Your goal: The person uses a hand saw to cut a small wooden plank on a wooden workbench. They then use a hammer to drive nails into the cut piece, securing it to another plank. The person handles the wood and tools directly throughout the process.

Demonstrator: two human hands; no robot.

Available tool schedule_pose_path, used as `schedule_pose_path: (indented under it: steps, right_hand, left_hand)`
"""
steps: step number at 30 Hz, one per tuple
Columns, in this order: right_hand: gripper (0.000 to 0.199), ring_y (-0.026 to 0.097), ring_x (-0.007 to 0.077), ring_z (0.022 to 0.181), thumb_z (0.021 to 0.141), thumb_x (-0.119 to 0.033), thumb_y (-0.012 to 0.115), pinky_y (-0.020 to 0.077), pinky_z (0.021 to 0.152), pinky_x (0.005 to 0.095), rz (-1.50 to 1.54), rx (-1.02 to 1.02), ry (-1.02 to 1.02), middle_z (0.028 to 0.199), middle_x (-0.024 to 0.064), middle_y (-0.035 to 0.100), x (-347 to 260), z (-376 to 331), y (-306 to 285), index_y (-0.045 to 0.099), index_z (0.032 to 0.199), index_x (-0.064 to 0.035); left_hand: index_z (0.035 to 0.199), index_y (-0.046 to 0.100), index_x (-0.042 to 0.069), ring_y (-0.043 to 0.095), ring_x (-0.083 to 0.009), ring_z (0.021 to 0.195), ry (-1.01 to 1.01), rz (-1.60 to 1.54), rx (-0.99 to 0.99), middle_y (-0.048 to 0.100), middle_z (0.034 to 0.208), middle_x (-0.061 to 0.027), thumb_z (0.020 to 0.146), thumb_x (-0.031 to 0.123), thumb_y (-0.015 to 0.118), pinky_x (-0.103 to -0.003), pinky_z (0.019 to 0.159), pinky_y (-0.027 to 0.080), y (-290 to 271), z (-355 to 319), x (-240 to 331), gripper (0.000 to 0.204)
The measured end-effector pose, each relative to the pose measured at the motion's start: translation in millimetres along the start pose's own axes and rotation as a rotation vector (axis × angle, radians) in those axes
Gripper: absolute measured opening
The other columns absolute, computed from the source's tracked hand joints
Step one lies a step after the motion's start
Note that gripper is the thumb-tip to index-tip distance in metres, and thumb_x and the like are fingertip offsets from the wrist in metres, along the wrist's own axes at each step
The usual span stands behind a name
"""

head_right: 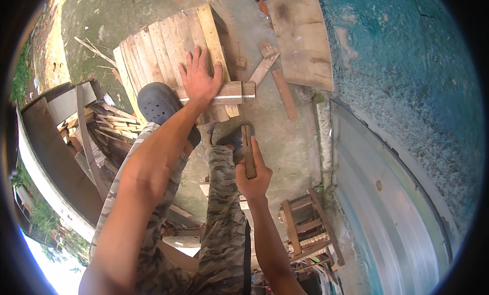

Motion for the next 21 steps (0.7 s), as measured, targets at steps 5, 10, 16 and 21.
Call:
schedule_pose_path:
  steps: [5,10,16,21]
  right_hand:
    - [0.064,0.054,0.0037,0.061,0.084,0.003,0.055,0.0456,0.058,0.0205,0.012,-0.002,-0.028,0.073,0.0019,0.064,-2.3,2.9,0.5,0.053,0.148,-0.0017]
    - [0.066,0.053,0.0028,0.064,0.085,0.003,0.053,0.045,0.061,0.0199,0.016,-0.019,-0.034,0.082,0.0018,0.068,4.3,3.0,0.7,0.052,0.151,-0.0066]
    - [0.064,0.063,0.0106,0.056,0.081,0.003,0.057,0.0497,0.057,0.022,-0.045,0.013,-0.095,0.077,0.0096,0.071,-10.0,4.5,1.1,0.053,0.145,0.0045]
    - [0.063,0.066,0.0123,0.056,0.081,0.003,0.057,0.0518,0.056,0.0239,0.009,0.07,-0.239,0.078,0.0113,0.072,-51.6,14.6,-4.8,0.053,0.144,0.007]
  left_hand:
    - [0.141,0.057,0.009,0.035,-0.0349,0.147,0.158,0.039,0.099,0.046,0.155,-0.0136,0.093,0.047,0.059,-0.057,0.121,0.019,-7.5,-4.7,9.0,0.061]
    - [0.105,0.07,0.008,0.059,-0.0315,0.107,0.235,-0.11,-0.011,0.065,0.109,-0.0097,0.091,0.037,0.067,-0.048,0.095,0.042,-14.9,-10.3,10.4,0.032]
    - [0.089,0.069,0.009,0.062,-0.0302,0.084,0.344,-0.054,-0.062,0.062,0.083,-0.0086,0.092,0.035,0.068,-0.042,0.076,0.046,-22.8,-18.4,11.9,0.027]
    - [0.085,0.067,0.009,0.062,-0.0301,0.085,0.402,-0.064,0.006,0.063,0.086,-0.0091,0.094,0.039,0.065,-0.042,0.077,0.045,-38.2,-11.0,4.8,0.032]
Point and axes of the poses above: each hand's wrist, its own z-axis towards the middle knuckle, its own y-axis out of the palm, x = y × z, the point moved 6 cm from there along z, towards the middle knuckle
